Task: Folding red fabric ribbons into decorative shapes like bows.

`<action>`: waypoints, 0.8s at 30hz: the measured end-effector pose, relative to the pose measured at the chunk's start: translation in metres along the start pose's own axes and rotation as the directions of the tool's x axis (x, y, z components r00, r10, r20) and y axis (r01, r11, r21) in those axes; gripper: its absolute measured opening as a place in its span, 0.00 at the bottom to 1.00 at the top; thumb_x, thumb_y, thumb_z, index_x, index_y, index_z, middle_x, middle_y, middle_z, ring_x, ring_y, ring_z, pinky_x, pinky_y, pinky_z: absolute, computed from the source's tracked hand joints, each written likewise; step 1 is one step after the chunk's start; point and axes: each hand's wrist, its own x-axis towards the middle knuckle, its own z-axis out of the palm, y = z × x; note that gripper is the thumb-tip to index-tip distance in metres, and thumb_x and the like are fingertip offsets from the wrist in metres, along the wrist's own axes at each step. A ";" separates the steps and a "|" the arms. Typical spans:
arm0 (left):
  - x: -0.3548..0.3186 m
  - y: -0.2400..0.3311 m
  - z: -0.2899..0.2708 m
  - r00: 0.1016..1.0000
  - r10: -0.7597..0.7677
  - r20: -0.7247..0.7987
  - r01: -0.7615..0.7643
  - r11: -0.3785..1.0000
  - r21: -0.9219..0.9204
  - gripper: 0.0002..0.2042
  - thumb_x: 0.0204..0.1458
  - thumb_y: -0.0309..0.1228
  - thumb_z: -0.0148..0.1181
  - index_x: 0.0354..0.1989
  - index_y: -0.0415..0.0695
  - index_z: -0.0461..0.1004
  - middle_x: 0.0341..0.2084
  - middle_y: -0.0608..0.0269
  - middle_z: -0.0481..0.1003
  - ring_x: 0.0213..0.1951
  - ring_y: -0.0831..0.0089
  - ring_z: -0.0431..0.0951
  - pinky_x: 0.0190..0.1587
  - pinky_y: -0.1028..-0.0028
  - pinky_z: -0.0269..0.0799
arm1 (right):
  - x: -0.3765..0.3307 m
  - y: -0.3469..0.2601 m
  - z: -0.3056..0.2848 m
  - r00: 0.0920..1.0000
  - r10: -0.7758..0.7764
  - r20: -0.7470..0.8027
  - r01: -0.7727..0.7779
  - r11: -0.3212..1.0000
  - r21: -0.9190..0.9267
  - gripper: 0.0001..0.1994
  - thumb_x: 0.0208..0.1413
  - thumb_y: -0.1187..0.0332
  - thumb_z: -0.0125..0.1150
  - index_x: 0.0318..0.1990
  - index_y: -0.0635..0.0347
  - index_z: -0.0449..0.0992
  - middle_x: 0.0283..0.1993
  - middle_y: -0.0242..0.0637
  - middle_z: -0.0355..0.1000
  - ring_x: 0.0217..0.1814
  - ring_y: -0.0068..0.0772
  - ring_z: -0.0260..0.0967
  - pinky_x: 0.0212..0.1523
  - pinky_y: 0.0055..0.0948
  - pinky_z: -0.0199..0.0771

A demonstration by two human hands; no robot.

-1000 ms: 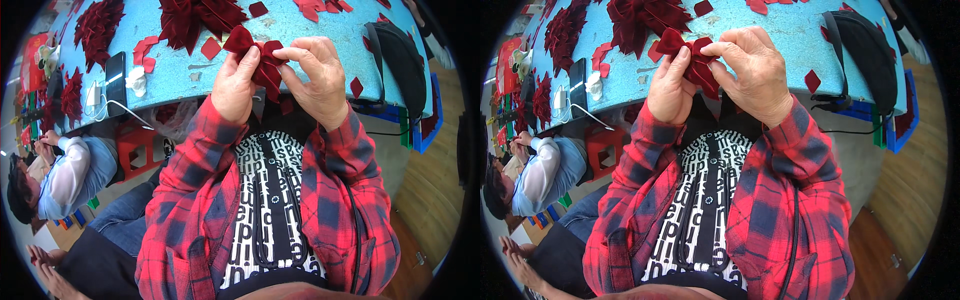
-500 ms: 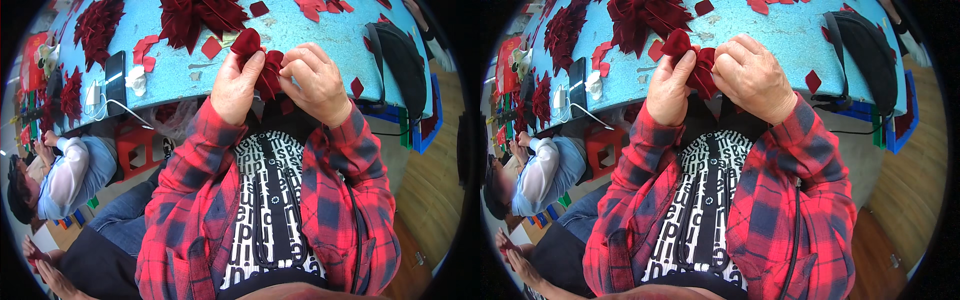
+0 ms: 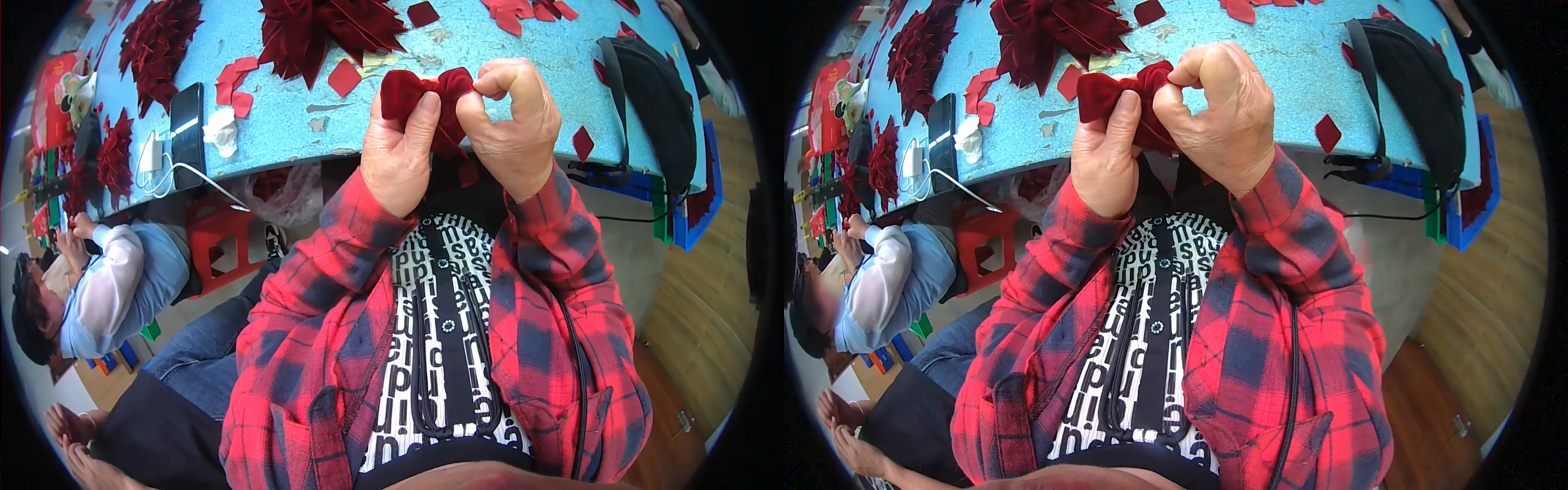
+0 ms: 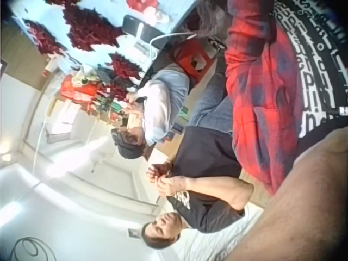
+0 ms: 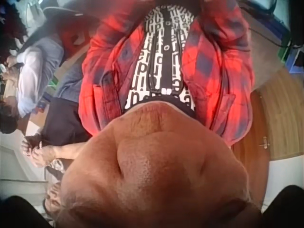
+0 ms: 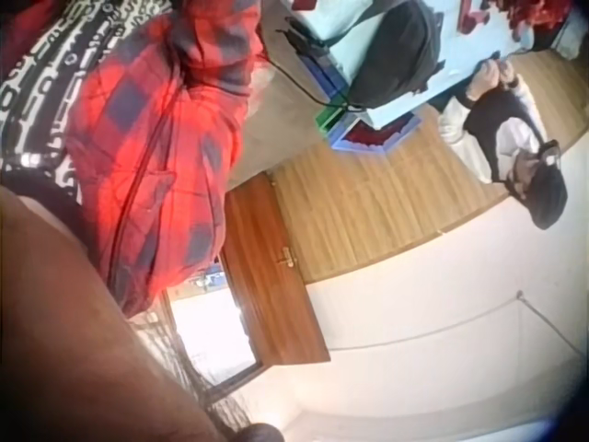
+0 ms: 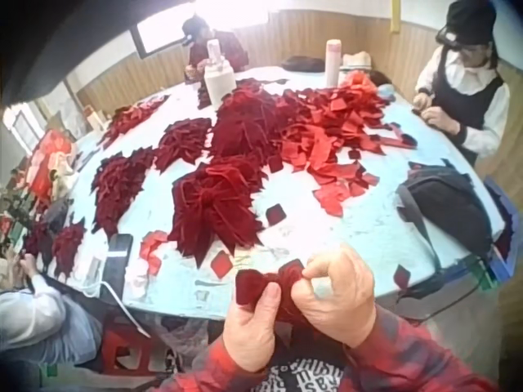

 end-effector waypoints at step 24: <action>-0.001 0.009 -0.004 0.993 -0.020 0.117 0.004 0.990 0.140 0.12 0.55 0.23 0.54 0.46 0.40 0.63 0.37 0.65 0.71 0.39 0.79 0.71 0.43 0.79 0.68 | -0.003 0.009 0.009 0.983 0.125 -0.134 -0.066 0.925 0.374 0.10 0.43 0.79 0.63 0.35 0.59 0.72 0.31 0.35 0.69 0.30 0.31 0.67 0.32 0.24 0.69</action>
